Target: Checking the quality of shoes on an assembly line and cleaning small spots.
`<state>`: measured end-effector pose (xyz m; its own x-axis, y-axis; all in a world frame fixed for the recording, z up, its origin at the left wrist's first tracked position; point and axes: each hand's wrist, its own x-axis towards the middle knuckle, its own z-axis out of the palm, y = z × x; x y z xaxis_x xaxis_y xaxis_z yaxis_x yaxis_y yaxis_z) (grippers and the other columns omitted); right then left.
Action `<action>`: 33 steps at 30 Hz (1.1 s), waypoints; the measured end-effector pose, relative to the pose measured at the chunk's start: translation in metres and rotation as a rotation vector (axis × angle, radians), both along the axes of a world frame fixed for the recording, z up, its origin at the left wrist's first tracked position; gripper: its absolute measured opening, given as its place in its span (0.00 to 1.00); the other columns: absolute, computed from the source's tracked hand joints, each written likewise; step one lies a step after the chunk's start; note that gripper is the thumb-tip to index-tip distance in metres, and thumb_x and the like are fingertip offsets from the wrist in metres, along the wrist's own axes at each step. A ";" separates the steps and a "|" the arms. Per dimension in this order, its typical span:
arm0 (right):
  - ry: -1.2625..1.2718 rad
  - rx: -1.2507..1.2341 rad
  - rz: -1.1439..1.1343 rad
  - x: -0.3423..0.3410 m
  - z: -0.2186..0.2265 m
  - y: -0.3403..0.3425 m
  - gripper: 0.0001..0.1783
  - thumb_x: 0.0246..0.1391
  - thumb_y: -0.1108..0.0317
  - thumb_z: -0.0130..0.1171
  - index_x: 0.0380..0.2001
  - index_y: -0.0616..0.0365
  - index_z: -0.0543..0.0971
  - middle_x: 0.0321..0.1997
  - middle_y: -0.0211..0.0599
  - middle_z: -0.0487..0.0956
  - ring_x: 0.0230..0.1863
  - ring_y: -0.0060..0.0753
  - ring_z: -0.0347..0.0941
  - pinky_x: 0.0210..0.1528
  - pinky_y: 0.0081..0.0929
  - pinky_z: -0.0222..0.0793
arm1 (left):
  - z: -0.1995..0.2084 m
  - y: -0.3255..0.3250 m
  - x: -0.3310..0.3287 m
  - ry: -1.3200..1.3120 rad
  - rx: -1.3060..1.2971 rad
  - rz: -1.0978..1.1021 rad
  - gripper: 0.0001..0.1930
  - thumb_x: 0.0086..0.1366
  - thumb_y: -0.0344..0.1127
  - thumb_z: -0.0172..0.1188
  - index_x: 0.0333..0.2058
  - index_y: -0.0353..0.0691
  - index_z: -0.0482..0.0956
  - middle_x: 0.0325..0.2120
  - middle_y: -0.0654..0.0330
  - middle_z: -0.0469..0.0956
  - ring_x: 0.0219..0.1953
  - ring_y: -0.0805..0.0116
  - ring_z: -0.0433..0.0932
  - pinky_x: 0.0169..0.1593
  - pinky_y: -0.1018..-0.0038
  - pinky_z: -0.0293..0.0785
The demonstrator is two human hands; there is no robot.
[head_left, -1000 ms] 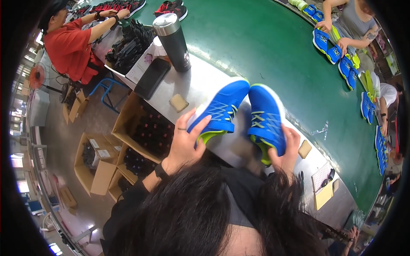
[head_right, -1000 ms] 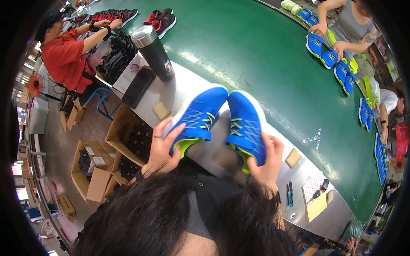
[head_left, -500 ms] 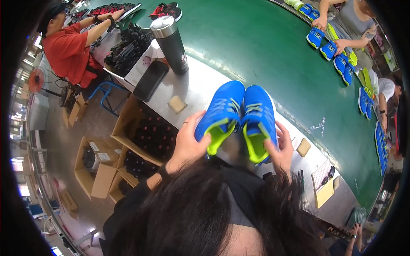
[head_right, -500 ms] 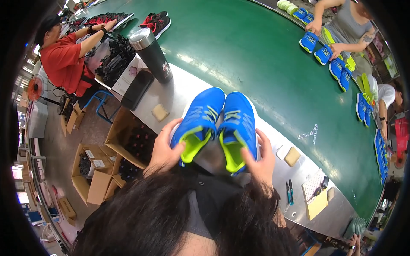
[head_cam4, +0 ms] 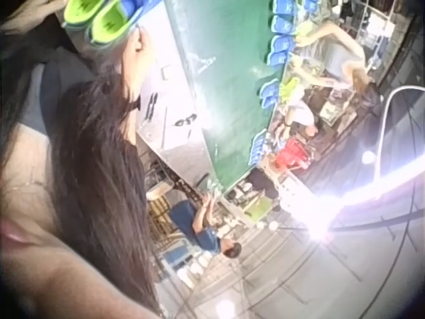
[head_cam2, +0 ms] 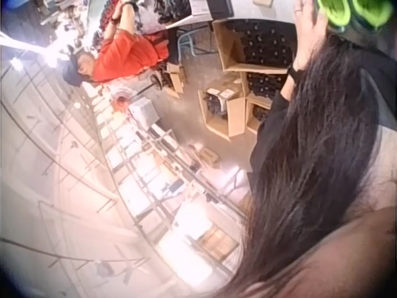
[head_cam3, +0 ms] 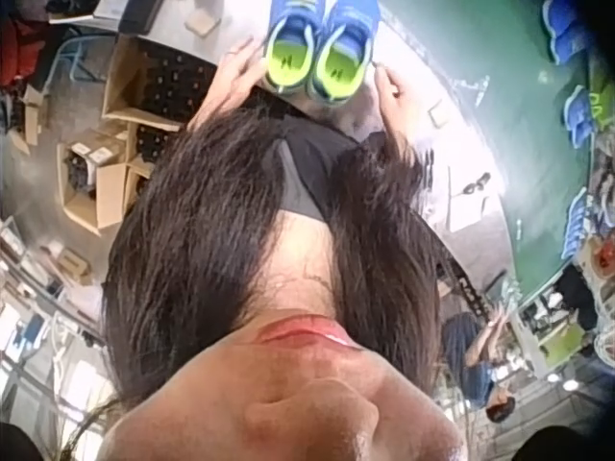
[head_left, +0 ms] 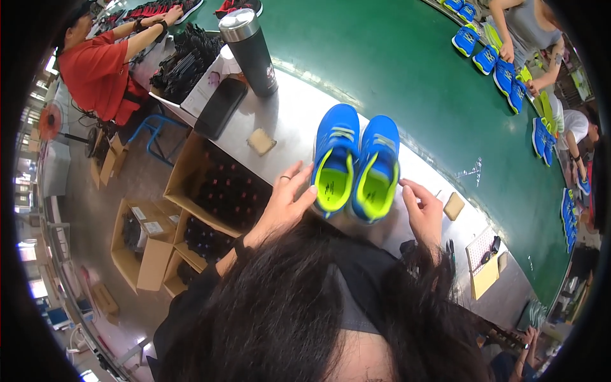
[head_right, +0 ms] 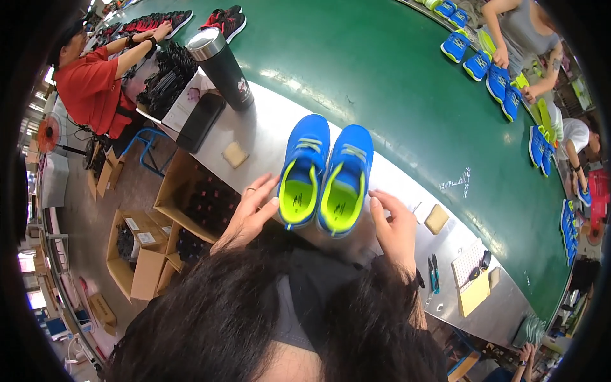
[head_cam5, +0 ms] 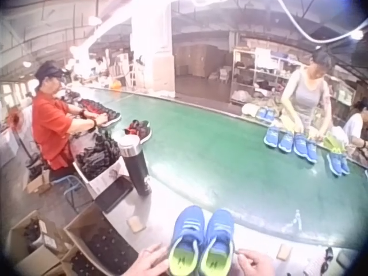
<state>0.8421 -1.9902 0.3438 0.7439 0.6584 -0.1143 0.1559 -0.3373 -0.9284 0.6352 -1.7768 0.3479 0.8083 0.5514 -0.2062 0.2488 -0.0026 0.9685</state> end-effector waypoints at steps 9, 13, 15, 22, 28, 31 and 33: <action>-0.657 -0.200 0.440 -0.046 0.046 0.041 0.21 0.47 0.58 0.68 0.44 0.50 0.78 0.35 0.37 0.74 0.41 0.42 0.70 0.45 0.37 0.66 | -0.030 0.017 0.018 -0.093 0.208 0.308 0.11 0.69 0.31 0.49 0.44 0.37 0.78 0.41 0.53 0.74 0.42 0.67 0.75 0.44 0.72 0.71; -0.782 -0.250 0.488 -0.064 0.036 0.058 0.22 0.44 0.57 0.69 0.43 0.50 0.78 0.37 0.41 0.74 0.43 0.45 0.69 0.47 0.41 0.64 | -0.038 0.015 0.039 -0.201 0.341 0.282 0.08 0.68 0.29 0.50 0.39 0.36 0.78 0.27 0.56 0.76 0.29 0.69 0.76 0.35 0.74 0.71; -0.791 -0.244 0.504 -0.063 0.039 0.063 0.23 0.43 0.56 0.70 0.42 0.51 0.78 0.36 0.44 0.73 0.43 0.46 0.69 0.46 0.40 0.65 | -0.044 0.019 0.042 -0.262 0.422 0.333 0.08 0.68 0.28 0.49 0.37 0.36 0.78 0.21 0.58 0.74 0.22 0.69 0.74 0.28 0.74 0.68; -0.581 0.064 0.372 -0.011 0.089 0.088 0.28 0.36 0.58 0.76 0.40 0.59 0.79 0.35 0.45 0.79 0.41 0.49 0.76 0.42 0.38 0.72 | -0.057 0.009 0.033 -0.291 0.692 0.377 0.05 0.65 0.25 0.51 0.34 0.38 0.77 0.25 0.52 0.75 0.26 0.51 0.75 0.30 0.65 0.70; -0.870 0.014 0.261 0.055 0.131 0.215 0.31 0.41 0.50 0.71 0.45 0.57 0.79 0.39 0.48 0.80 0.42 0.51 0.76 0.44 0.41 0.72 | -0.051 0.004 0.034 -0.203 0.737 0.264 0.03 0.62 0.26 0.54 0.32 0.39 0.77 0.27 0.52 0.77 0.28 0.50 0.77 0.32 0.63 0.72; -0.776 0.148 0.354 0.094 0.150 0.277 0.33 0.47 0.50 0.68 0.52 0.59 0.75 0.45 0.51 0.80 0.46 0.49 0.77 0.47 0.40 0.73 | -0.045 0.003 0.034 -0.231 0.709 0.302 0.03 0.62 0.26 0.54 0.32 0.39 0.77 0.27 0.53 0.77 0.28 0.51 0.77 0.32 0.63 0.72; -0.711 0.322 0.315 0.108 0.161 0.296 0.33 0.51 0.52 0.67 0.55 0.59 0.72 0.47 0.51 0.80 0.48 0.46 0.78 0.49 0.37 0.73 | -0.044 0.005 0.035 -0.236 0.732 0.313 0.04 0.62 0.25 0.54 0.33 0.39 0.77 0.27 0.54 0.77 0.27 0.52 0.77 0.32 0.63 0.72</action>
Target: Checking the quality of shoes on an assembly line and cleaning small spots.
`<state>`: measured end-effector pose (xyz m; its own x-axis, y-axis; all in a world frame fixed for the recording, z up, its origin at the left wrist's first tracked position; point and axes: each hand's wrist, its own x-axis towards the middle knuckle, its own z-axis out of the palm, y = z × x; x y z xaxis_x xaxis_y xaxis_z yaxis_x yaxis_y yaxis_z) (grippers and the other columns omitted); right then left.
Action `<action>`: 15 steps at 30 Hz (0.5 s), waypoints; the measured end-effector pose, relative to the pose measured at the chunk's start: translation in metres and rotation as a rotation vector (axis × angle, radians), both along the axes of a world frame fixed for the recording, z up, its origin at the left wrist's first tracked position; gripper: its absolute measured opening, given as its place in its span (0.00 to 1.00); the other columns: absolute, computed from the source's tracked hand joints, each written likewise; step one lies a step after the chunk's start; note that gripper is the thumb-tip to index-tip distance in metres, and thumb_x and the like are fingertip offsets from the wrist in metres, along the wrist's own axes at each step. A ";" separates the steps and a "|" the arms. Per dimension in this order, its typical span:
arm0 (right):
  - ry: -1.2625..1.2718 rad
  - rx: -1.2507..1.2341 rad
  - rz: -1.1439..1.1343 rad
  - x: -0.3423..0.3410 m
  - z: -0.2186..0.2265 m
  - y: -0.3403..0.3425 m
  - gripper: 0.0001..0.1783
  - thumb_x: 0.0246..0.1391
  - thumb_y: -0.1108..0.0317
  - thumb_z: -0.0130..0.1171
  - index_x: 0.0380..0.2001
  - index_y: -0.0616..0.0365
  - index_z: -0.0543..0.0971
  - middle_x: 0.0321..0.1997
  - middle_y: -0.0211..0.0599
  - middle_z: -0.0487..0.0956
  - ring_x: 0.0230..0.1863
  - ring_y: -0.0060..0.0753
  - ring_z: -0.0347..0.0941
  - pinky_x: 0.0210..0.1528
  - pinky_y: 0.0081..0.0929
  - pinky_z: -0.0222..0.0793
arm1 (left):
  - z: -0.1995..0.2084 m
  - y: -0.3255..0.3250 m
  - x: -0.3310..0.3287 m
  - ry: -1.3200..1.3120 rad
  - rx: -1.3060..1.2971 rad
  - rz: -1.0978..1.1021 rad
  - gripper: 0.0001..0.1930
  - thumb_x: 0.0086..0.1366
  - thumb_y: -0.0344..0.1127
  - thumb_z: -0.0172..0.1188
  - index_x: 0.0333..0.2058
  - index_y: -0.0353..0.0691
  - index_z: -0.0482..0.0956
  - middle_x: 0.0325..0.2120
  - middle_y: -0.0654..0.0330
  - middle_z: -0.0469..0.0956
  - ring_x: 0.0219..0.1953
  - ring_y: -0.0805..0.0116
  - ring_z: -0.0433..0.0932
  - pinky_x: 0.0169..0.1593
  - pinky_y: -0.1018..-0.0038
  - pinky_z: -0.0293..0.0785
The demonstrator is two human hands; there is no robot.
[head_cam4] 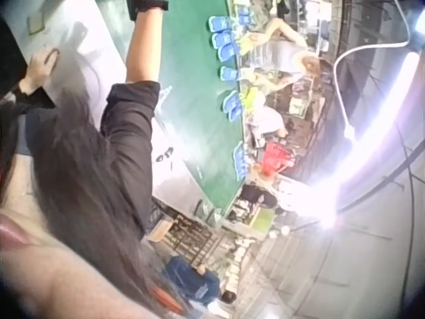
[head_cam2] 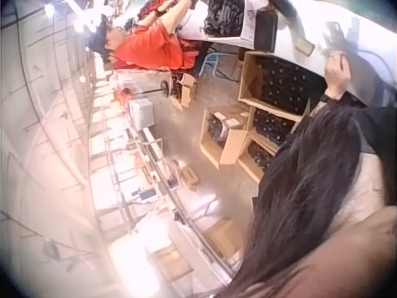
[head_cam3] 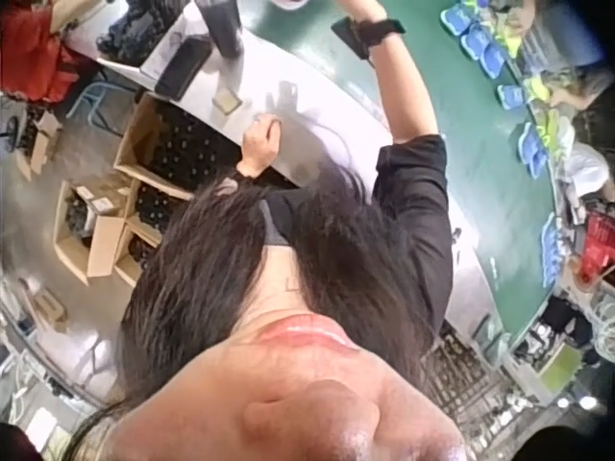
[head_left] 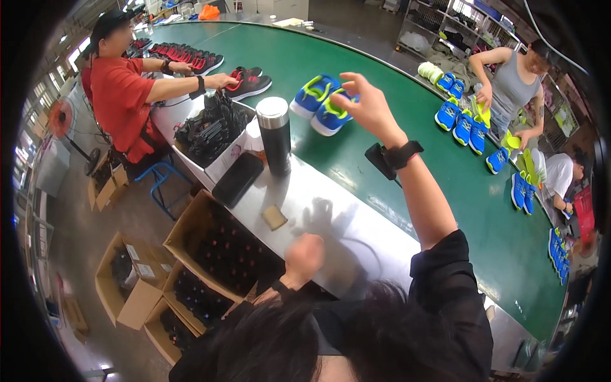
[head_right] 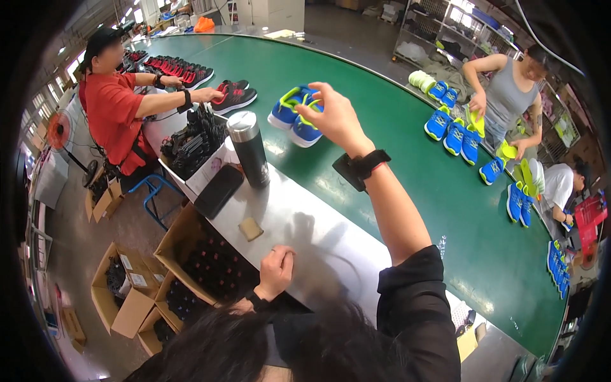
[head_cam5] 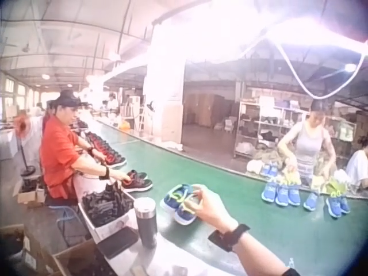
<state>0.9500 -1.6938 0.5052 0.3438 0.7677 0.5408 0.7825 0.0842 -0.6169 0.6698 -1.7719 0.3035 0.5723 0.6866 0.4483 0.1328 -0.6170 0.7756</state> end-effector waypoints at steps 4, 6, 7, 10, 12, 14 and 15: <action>-0.002 0.085 -0.117 0.024 0.009 -0.007 0.27 0.53 0.54 0.66 0.51 0.59 0.75 0.46 0.48 0.81 0.47 0.43 0.79 0.50 0.35 0.74 | 0.002 0.001 0.000 0.040 0.009 -0.002 0.04 0.62 0.25 0.54 0.33 0.39 0.77 0.28 0.55 0.78 0.28 0.53 0.78 0.32 0.65 0.73; 0.002 0.076 -0.147 0.046 -0.010 -0.027 0.24 0.54 0.55 0.65 0.48 0.59 0.76 0.44 0.46 0.82 0.47 0.40 0.80 0.49 0.33 0.74 | 0.001 0.001 0.002 0.051 0.045 -0.021 0.04 0.61 0.25 0.54 0.33 0.40 0.77 0.28 0.55 0.78 0.28 0.53 0.78 0.33 0.65 0.74; 0.057 0.014 -0.140 0.059 -0.025 -0.038 0.24 0.54 0.55 0.65 0.48 0.59 0.76 0.45 0.45 0.82 0.47 0.39 0.80 0.49 0.32 0.74 | -0.001 0.000 0.002 0.076 0.058 -0.017 0.04 0.61 0.26 0.55 0.33 0.41 0.78 0.27 0.55 0.78 0.28 0.53 0.78 0.32 0.65 0.74; 0.224 -0.156 -0.157 0.097 -0.074 -0.076 0.24 0.54 0.56 0.65 0.49 0.60 0.76 0.46 0.44 0.82 0.46 0.36 0.80 0.49 0.30 0.74 | 0.003 -0.001 -0.002 0.118 0.070 -0.042 0.04 0.61 0.26 0.55 0.32 0.41 0.78 0.27 0.55 0.78 0.28 0.53 0.77 0.32 0.64 0.73; 0.300 -0.211 -0.218 0.134 -0.113 -0.103 0.24 0.54 0.56 0.65 0.49 0.60 0.76 0.45 0.43 0.82 0.46 0.36 0.80 0.47 0.30 0.75 | 0.003 -0.002 -0.001 0.126 0.059 -0.079 0.04 0.60 0.26 0.55 0.33 0.41 0.78 0.27 0.55 0.77 0.28 0.53 0.77 0.32 0.64 0.73; 0.381 -0.257 -0.264 0.163 -0.133 -0.129 0.25 0.54 0.57 0.65 0.49 0.61 0.76 0.44 0.42 0.82 0.46 0.35 0.80 0.46 0.29 0.76 | 0.004 -0.002 0.001 0.170 0.057 -0.082 0.04 0.60 0.26 0.55 0.33 0.41 0.78 0.26 0.55 0.77 0.28 0.53 0.76 0.33 0.63 0.72; 0.535 -0.289 -0.324 0.174 -0.140 -0.140 0.25 0.54 0.57 0.64 0.51 0.61 0.75 0.44 0.43 0.81 0.45 0.36 0.79 0.44 0.27 0.76 | 0.004 -0.002 0.003 0.170 0.065 -0.078 0.04 0.59 0.26 0.55 0.32 0.41 0.78 0.26 0.55 0.77 0.29 0.52 0.76 0.34 0.63 0.72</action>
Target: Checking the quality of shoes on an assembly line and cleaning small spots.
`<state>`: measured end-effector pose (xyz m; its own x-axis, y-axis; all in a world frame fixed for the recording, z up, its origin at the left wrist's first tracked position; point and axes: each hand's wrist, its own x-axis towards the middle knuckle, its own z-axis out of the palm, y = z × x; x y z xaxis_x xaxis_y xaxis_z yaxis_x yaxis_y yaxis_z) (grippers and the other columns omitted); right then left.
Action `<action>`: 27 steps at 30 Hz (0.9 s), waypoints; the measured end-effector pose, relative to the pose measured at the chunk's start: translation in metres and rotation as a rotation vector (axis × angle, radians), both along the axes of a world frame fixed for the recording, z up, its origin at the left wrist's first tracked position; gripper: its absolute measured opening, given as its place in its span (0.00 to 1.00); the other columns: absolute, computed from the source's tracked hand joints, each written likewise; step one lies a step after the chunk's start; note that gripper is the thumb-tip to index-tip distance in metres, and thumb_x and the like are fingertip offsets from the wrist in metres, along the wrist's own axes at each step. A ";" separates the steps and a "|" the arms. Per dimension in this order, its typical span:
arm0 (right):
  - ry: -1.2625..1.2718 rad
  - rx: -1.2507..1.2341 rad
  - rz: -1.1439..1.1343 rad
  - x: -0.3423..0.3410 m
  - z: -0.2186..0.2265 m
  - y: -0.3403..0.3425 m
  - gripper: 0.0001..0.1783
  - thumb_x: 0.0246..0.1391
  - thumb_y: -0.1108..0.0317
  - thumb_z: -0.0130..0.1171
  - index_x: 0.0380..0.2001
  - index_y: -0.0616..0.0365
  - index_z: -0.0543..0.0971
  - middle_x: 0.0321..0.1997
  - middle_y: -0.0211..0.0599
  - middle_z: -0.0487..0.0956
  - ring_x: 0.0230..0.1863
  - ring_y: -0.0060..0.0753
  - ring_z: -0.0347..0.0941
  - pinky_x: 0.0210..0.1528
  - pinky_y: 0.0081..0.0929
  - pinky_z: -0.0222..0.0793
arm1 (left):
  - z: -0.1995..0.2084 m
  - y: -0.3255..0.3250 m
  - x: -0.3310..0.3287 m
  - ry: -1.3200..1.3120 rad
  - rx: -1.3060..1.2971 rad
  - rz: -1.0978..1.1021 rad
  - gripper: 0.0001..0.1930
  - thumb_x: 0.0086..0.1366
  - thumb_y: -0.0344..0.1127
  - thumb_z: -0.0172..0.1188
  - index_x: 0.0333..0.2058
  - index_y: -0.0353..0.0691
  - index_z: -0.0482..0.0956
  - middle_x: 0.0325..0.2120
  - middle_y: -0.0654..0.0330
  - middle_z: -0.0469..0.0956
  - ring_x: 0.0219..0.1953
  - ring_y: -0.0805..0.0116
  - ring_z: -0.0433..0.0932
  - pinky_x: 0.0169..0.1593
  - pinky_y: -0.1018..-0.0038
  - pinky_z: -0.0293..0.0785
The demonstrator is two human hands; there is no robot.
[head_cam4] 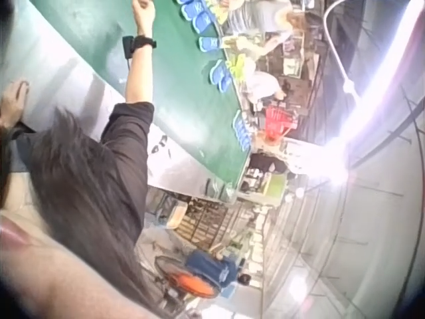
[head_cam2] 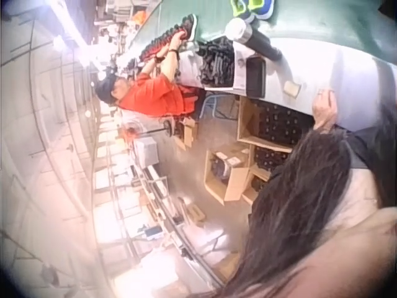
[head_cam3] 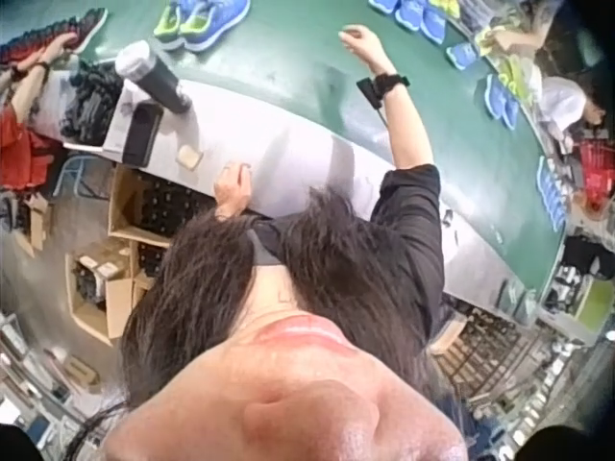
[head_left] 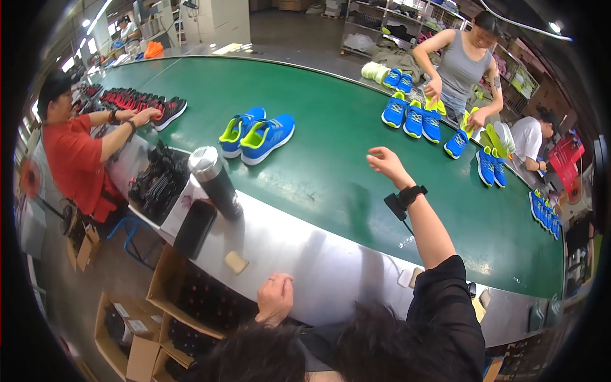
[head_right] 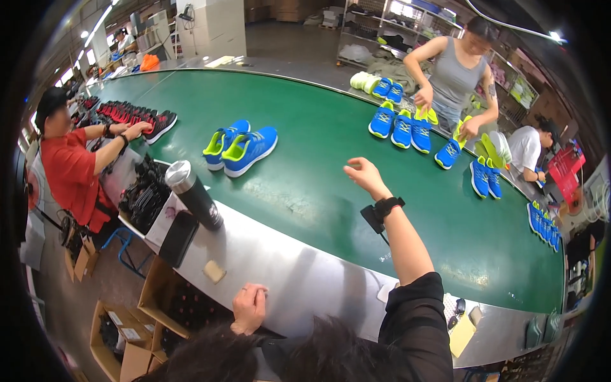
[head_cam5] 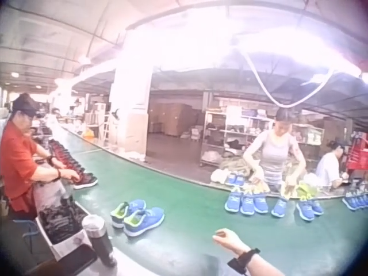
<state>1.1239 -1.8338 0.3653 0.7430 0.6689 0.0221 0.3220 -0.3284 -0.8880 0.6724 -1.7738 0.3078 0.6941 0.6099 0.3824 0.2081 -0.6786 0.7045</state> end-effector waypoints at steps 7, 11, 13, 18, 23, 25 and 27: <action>0.617 0.527 -0.492 0.105 -0.071 -0.030 0.27 0.60 0.71 0.55 0.61 0.59 0.61 0.63 0.52 0.62 0.53 0.43 0.72 0.48 0.35 0.80 | 0.011 -0.003 0.016 0.072 0.053 0.038 0.05 0.57 0.23 0.56 0.29 0.41 0.77 0.24 0.55 0.76 0.27 0.53 0.76 0.31 0.64 0.72; 0.658 0.783 -0.674 0.153 -0.072 0.000 0.33 0.60 0.79 0.51 0.64 0.47 0.53 0.68 0.57 0.49 0.58 0.52 0.67 0.51 0.39 0.80 | -0.046 0.003 0.000 -0.065 0.177 0.095 0.06 0.57 0.23 0.53 0.26 0.42 0.76 0.21 0.58 0.74 0.22 0.57 0.74 0.27 0.64 0.71; 0.644 0.821 -0.695 0.192 -0.080 0.003 0.37 0.60 0.79 0.52 0.65 0.38 0.50 0.70 0.56 0.47 0.58 0.54 0.67 0.50 0.43 0.81 | -0.061 0.016 0.028 -0.057 0.193 0.061 0.06 0.58 0.24 0.53 0.26 0.42 0.76 0.20 0.58 0.74 0.22 0.57 0.74 0.27 0.64 0.71; 0.638 0.832 -0.810 0.242 -0.080 0.058 0.47 0.55 0.73 0.63 0.66 0.28 0.45 0.68 0.53 0.47 0.58 0.56 0.66 0.44 0.46 0.83 | -0.090 0.057 0.067 0.046 0.250 -0.005 0.06 0.58 0.25 0.53 0.25 0.43 0.76 0.20 0.58 0.74 0.22 0.58 0.74 0.26 0.65 0.71; 0.571 0.577 -1.206 0.249 -0.066 0.086 0.53 0.41 0.79 0.72 0.63 0.30 0.52 0.65 0.49 0.52 0.54 0.52 0.68 0.41 0.42 0.84 | -0.098 0.047 0.053 0.158 0.231 -0.012 0.06 0.58 0.26 0.53 0.25 0.44 0.76 0.20 0.59 0.73 0.21 0.59 0.74 0.26 0.66 0.70; 0.544 0.602 -1.060 0.257 -0.086 0.063 0.48 0.41 0.86 0.66 0.60 0.35 0.56 0.60 0.47 0.58 0.53 0.58 0.69 0.42 0.52 0.81 | -0.096 0.037 0.048 0.176 0.212 -0.030 0.06 0.58 0.26 0.53 0.25 0.44 0.76 0.19 0.59 0.73 0.21 0.59 0.73 0.25 0.66 0.70; 0.737 0.707 -0.813 0.268 -0.106 0.018 0.39 0.43 0.85 0.62 0.54 0.37 0.60 0.54 0.40 0.67 0.51 0.55 0.72 0.45 0.63 0.71 | -0.092 0.030 0.036 0.189 0.186 -0.075 0.06 0.58 0.27 0.53 0.24 0.44 0.76 0.19 0.59 0.73 0.21 0.60 0.73 0.25 0.66 0.70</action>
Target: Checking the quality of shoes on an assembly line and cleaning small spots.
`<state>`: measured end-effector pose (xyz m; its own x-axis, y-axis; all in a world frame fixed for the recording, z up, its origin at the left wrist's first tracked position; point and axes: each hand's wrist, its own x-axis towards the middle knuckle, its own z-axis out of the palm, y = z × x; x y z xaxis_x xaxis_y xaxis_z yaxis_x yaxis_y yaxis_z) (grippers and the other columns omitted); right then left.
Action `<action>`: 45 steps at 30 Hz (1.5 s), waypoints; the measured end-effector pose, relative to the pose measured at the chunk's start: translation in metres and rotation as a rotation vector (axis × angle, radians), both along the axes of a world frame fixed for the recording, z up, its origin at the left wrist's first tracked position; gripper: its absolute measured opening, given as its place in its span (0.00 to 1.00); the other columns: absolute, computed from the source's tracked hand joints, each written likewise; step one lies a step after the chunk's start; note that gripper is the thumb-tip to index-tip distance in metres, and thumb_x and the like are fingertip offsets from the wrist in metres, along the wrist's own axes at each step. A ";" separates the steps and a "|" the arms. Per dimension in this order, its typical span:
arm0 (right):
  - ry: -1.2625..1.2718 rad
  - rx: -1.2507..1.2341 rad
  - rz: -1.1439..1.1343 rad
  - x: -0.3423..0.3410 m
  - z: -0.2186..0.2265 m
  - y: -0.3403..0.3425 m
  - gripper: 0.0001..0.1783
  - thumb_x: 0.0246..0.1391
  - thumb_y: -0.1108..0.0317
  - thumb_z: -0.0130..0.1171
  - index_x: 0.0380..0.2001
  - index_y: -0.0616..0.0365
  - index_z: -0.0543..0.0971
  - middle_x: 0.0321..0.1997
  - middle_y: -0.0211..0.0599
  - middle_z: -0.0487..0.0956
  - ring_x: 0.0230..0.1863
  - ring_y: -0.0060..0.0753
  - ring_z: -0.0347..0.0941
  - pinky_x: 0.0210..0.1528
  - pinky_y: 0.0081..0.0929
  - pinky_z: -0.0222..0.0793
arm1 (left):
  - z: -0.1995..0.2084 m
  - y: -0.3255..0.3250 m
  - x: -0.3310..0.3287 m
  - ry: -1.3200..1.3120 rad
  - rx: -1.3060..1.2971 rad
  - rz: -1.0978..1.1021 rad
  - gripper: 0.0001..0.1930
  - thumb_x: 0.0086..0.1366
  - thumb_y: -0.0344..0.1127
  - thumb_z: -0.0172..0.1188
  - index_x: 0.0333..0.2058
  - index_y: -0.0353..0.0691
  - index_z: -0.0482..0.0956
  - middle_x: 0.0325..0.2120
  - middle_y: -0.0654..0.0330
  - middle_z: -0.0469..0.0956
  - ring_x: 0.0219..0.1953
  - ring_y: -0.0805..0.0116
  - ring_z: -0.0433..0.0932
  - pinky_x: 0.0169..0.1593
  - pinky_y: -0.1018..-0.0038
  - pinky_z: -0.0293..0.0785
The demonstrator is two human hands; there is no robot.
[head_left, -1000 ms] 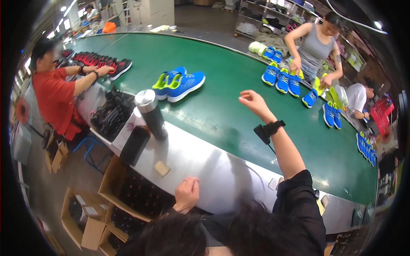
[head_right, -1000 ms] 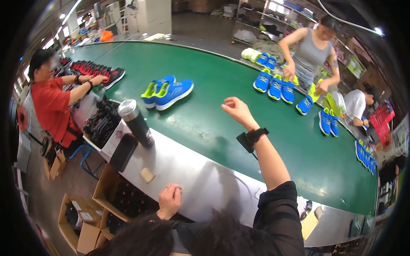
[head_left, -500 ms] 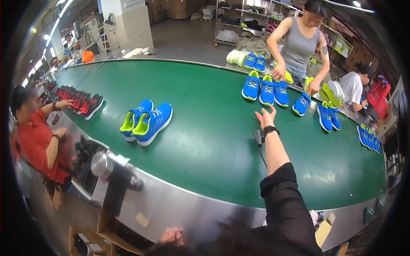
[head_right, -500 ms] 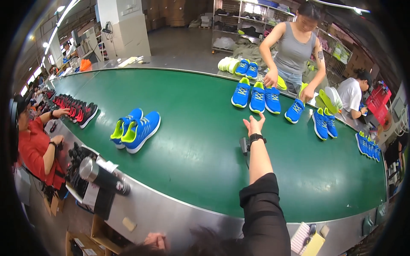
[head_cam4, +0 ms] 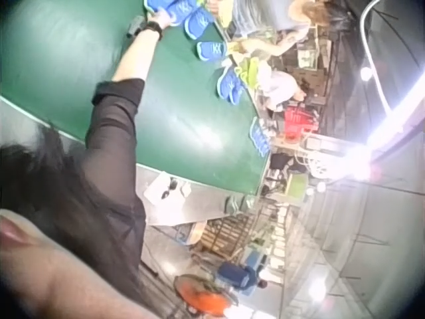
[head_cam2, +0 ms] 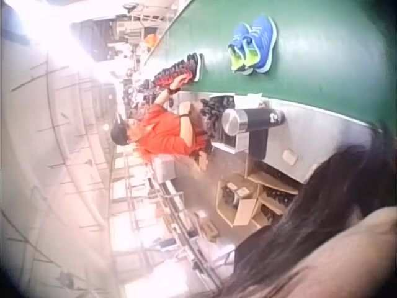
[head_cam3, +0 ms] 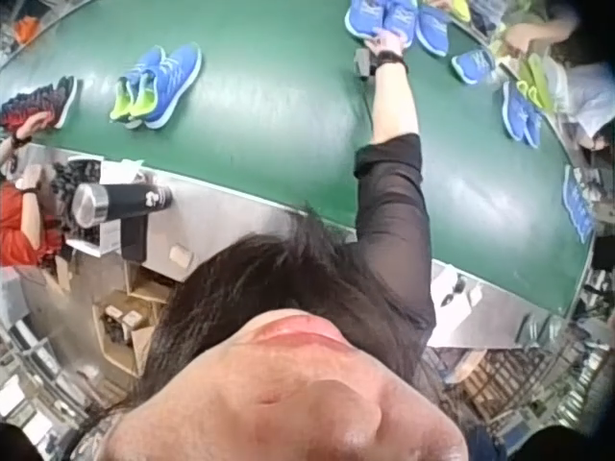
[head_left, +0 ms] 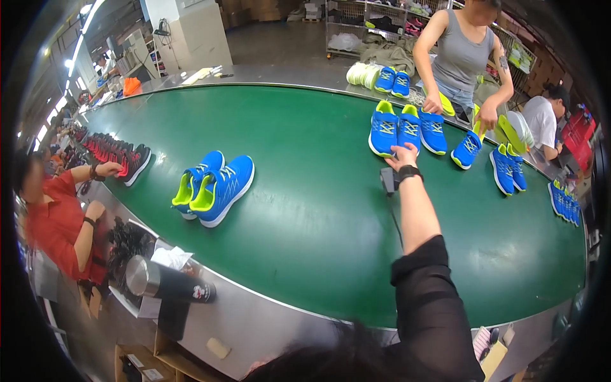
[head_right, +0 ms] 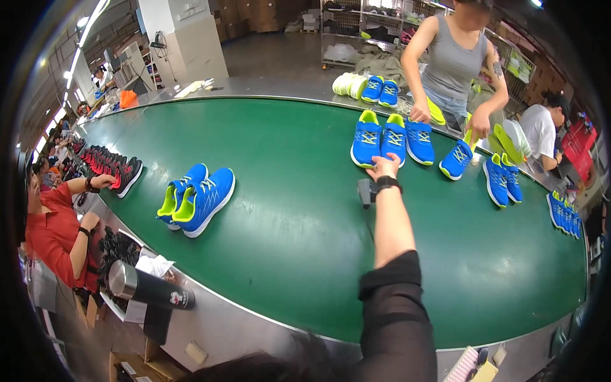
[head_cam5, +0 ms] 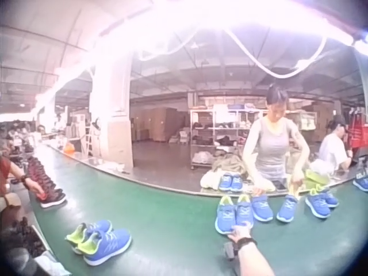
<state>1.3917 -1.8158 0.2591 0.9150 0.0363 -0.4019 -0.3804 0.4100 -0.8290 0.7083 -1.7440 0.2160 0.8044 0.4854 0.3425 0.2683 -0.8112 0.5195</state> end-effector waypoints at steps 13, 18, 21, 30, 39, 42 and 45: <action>-0.091 -0.973 0.964 -0.262 0.121 -0.283 0.17 0.52 0.72 0.64 0.44 0.51 0.71 0.37 0.36 0.81 0.32 0.32 0.80 0.38 0.38 0.77 | 0.103 -0.067 -0.016 -0.073 -0.129 0.102 0.02 0.59 0.28 0.56 0.31 0.41 0.76 0.27 0.56 0.75 0.29 0.56 0.75 0.35 0.63 0.72; -1.133 -1.469 0.726 -0.277 0.146 -0.212 0.19 0.43 0.59 0.68 0.41 0.51 0.81 0.56 0.45 0.75 0.62 0.51 0.66 0.62 0.43 0.63 | 0.109 -0.072 -0.019 -0.056 -0.135 0.084 0.03 0.60 0.28 0.56 0.33 0.39 0.76 0.28 0.56 0.75 0.28 0.57 0.75 0.33 0.65 0.71; -1.293 -1.668 0.866 -0.294 0.137 -0.165 0.16 0.46 0.56 0.64 0.39 0.47 0.82 0.58 0.41 0.74 0.64 0.52 0.63 0.66 0.58 0.53 | 0.104 -0.076 -0.021 -0.132 -0.090 0.103 0.04 0.61 0.28 0.55 0.35 0.39 0.76 0.28 0.56 0.75 0.28 0.57 0.75 0.33 0.65 0.71; -1.413 -1.589 0.859 -0.323 0.107 -0.151 0.11 0.45 0.72 0.61 0.34 0.46 0.85 0.45 0.25 0.82 0.62 0.34 0.67 0.68 0.66 0.44 | 0.139 -0.077 -0.040 -0.198 -0.989 0.081 0.08 0.69 0.32 0.52 0.41 0.38 0.77 0.31 0.63 0.77 0.31 0.76 0.74 0.38 0.78 0.72; -1.982 -0.929 1.154 -0.475 0.175 -0.151 0.03 0.45 0.69 0.60 0.23 0.46 0.81 0.48 0.17 0.79 0.64 0.29 0.66 0.71 0.61 0.39 | 0.205 -0.105 -0.011 -0.345 -0.100 -0.056 0.09 0.55 0.22 0.59 0.35 0.40 0.79 0.37 0.56 0.71 0.39 0.58 0.71 0.40 0.70 0.69; -1.947 -0.892 1.076 -0.499 0.157 -0.168 0.06 0.44 0.70 0.62 0.28 0.47 0.82 0.52 0.21 0.78 0.65 0.33 0.65 0.70 0.50 0.49 | 0.192 -0.122 -0.009 -0.320 -0.050 -0.120 0.11 0.51 0.23 0.64 0.34 0.43 0.79 0.37 0.58 0.71 0.41 0.57 0.70 0.42 0.68 0.67; -1.633 -0.836 0.690 -0.508 0.146 -0.195 0.15 0.38 0.78 0.68 0.33 0.51 0.83 0.50 0.30 0.80 0.60 0.43 0.70 0.59 0.41 0.64 | 0.182 -0.130 -0.017 -0.198 0.021 -0.157 0.13 0.50 0.26 0.67 0.35 0.46 0.80 0.40 0.59 0.72 0.47 0.58 0.68 0.49 0.64 0.62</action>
<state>0.8840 -2.0111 0.4056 0.2814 0.7716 0.5704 0.9270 -0.0651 -0.3693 0.6909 -1.8741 0.3978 0.7858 0.3507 0.5095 0.0327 -0.8461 0.5320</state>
